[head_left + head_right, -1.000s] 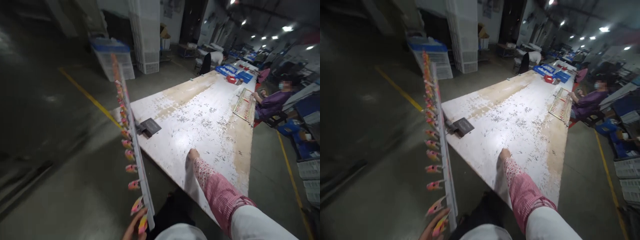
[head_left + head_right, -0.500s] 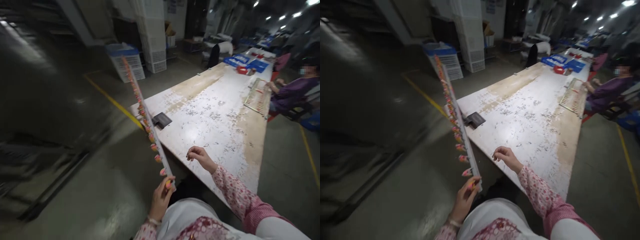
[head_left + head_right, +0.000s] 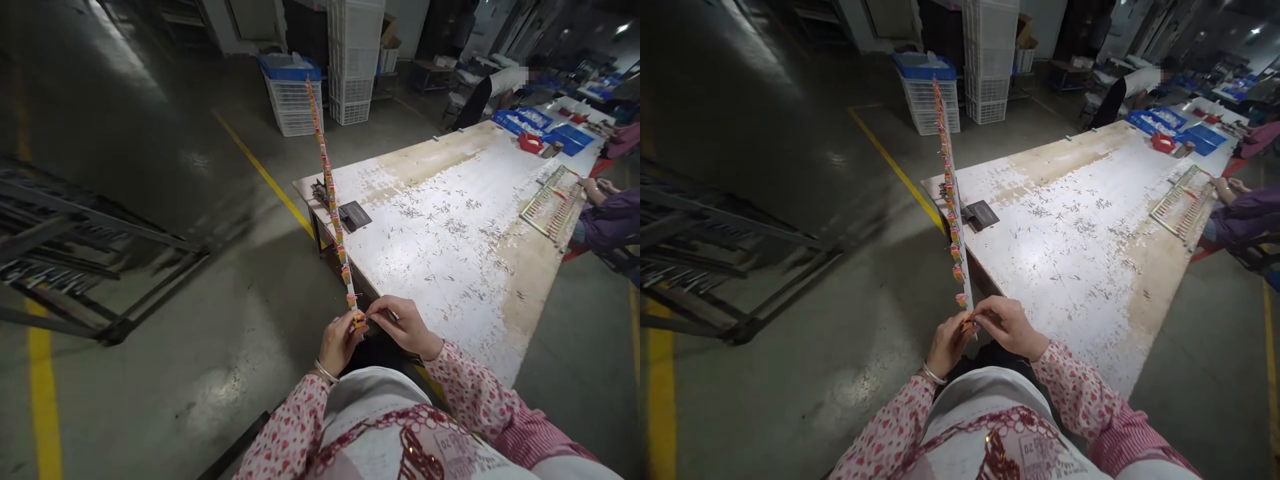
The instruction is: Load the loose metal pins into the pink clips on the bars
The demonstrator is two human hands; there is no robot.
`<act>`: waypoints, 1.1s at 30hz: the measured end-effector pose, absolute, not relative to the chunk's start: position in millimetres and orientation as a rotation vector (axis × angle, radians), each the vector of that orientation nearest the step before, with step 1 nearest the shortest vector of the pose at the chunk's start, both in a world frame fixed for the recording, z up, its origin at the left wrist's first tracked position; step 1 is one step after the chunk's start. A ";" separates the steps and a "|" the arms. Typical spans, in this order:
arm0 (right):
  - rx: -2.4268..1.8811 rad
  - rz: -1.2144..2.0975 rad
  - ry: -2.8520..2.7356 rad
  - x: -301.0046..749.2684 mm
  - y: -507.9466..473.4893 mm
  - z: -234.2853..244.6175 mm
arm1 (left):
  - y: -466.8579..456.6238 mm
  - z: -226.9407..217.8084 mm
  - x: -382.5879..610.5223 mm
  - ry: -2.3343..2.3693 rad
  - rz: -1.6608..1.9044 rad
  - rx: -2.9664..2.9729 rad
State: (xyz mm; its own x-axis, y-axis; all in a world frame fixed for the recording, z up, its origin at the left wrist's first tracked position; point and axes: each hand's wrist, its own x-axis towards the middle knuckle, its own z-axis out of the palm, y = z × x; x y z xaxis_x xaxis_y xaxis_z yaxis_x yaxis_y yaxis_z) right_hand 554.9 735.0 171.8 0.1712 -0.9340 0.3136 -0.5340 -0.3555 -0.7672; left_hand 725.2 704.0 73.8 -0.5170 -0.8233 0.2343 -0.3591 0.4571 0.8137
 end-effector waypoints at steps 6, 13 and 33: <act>-2.023 -1.090 1.375 565.9 731.9 169.3 | 704.3 71.4 735.1 -2.078 -0.929 0.958; -2.083 -1.065 1.319 575.6 726.2 170.9 | 702.6 66.1 739.7 -2.097 -0.869 0.958; -1.523 -1.167 1.505 565.5 695.1 137.4 | 717.5 44.2 794.7 -1.680 -1.149 1.228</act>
